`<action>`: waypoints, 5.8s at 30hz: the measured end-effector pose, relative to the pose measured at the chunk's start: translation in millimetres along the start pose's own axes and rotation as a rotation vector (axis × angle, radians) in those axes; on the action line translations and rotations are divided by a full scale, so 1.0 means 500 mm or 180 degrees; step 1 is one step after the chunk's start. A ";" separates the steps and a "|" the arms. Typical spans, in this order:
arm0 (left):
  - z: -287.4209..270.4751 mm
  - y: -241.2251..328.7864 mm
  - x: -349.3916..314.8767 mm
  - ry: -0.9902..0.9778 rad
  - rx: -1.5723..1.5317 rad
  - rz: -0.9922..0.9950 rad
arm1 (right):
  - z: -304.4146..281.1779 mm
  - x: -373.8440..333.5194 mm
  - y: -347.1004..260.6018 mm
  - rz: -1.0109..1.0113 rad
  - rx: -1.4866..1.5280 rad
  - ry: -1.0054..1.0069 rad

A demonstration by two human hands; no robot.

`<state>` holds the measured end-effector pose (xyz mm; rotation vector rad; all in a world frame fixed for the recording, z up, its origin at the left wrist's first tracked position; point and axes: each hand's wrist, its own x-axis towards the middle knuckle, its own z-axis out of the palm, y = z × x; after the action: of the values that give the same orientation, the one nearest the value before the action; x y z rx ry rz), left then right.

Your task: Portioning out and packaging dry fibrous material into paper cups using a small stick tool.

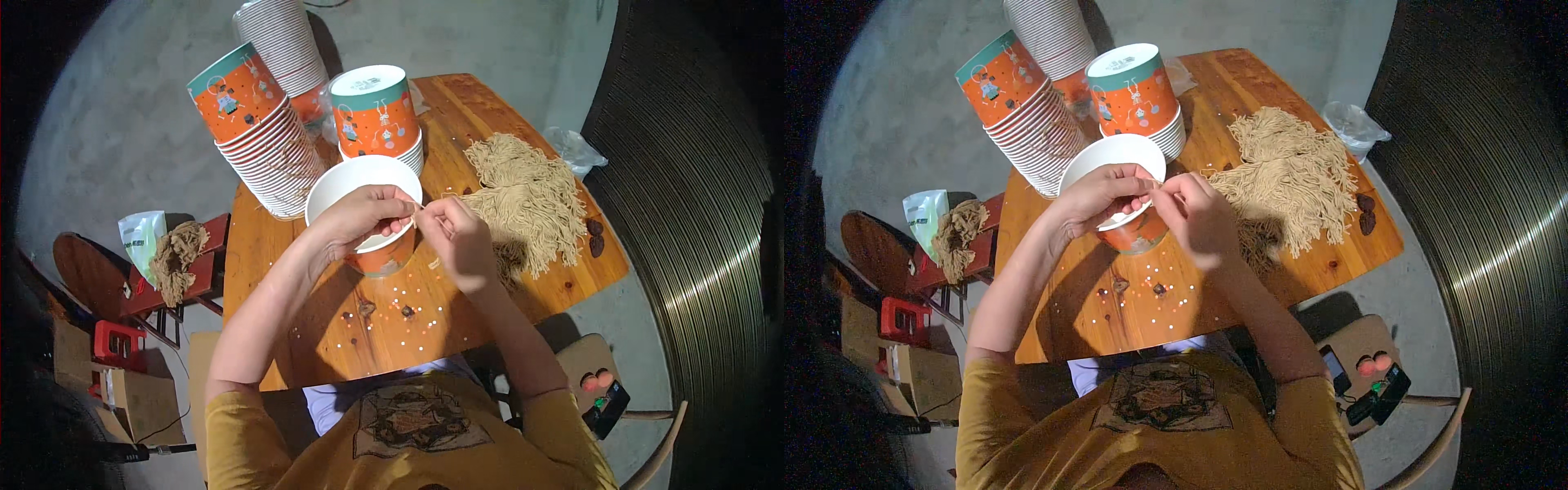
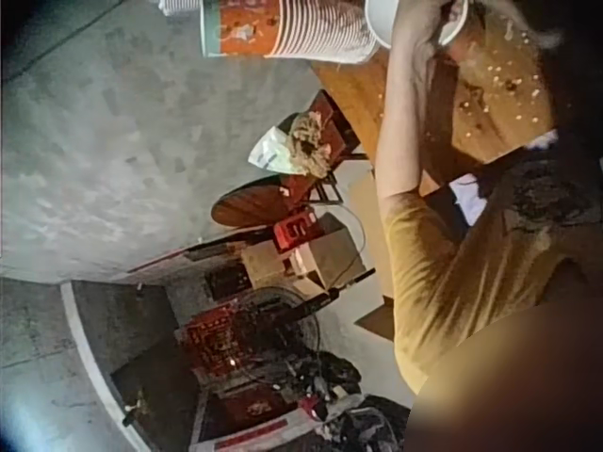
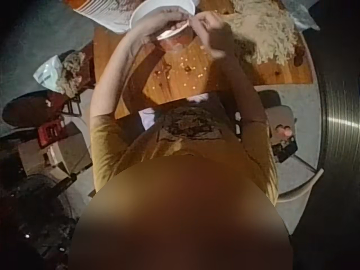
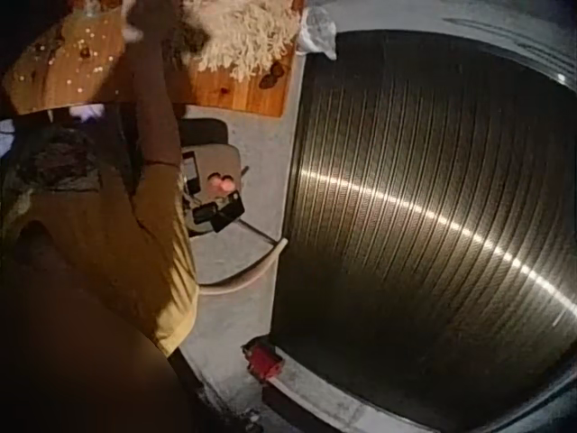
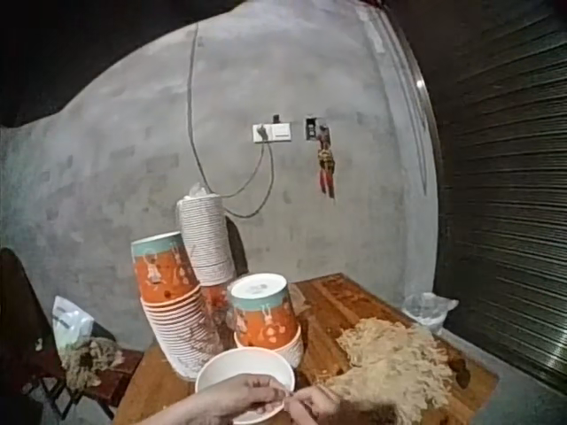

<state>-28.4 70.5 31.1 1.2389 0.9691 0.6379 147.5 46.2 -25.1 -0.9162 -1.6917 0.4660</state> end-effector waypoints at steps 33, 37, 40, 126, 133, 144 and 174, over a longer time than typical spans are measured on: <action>0.014 -0.019 -0.034 0.0526 0.0643 0.0587 | 0.014 0.004 -0.001 -0.0031 0.0459 -0.0237; 0.017 -0.035 -0.037 0.0642 0.0894 0.0860 | 0.015 0.008 -0.002 0.0026 0.0083 -0.0278; 0.023 -0.029 -0.050 0.0596 0.1020 0.0815 | 0.011 0.012 -0.012 0.0347 0.0109 -0.0394; 0.041 -0.045 -0.045 0.0979 0.1899 0.0855 | -0.009 -0.011 -0.011 0.0975 0.0810 -0.0506; 0.056 -0.037 -0.062 0.1246 0.2281 0.1034 | 0.011 -0.015 -0.024 -0.0005 -0.0565 -0.0090; 0.086 -0.041 -0.044 0.1273 0.2539 0.1187 | 0.014 -0.028 -0.003 -0.0557 -0.1097 0.0609; 0.063 -0.034 -0.050 0.1116 0.2428 0.0961 | -0.003 -0.012 -0.015 -0.0308 -0.0805 -0.0108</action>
<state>-14.5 30.0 22.2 2.0177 1.4013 0.7659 147.0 36.6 -22.9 -1.0062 -1.8451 0.2060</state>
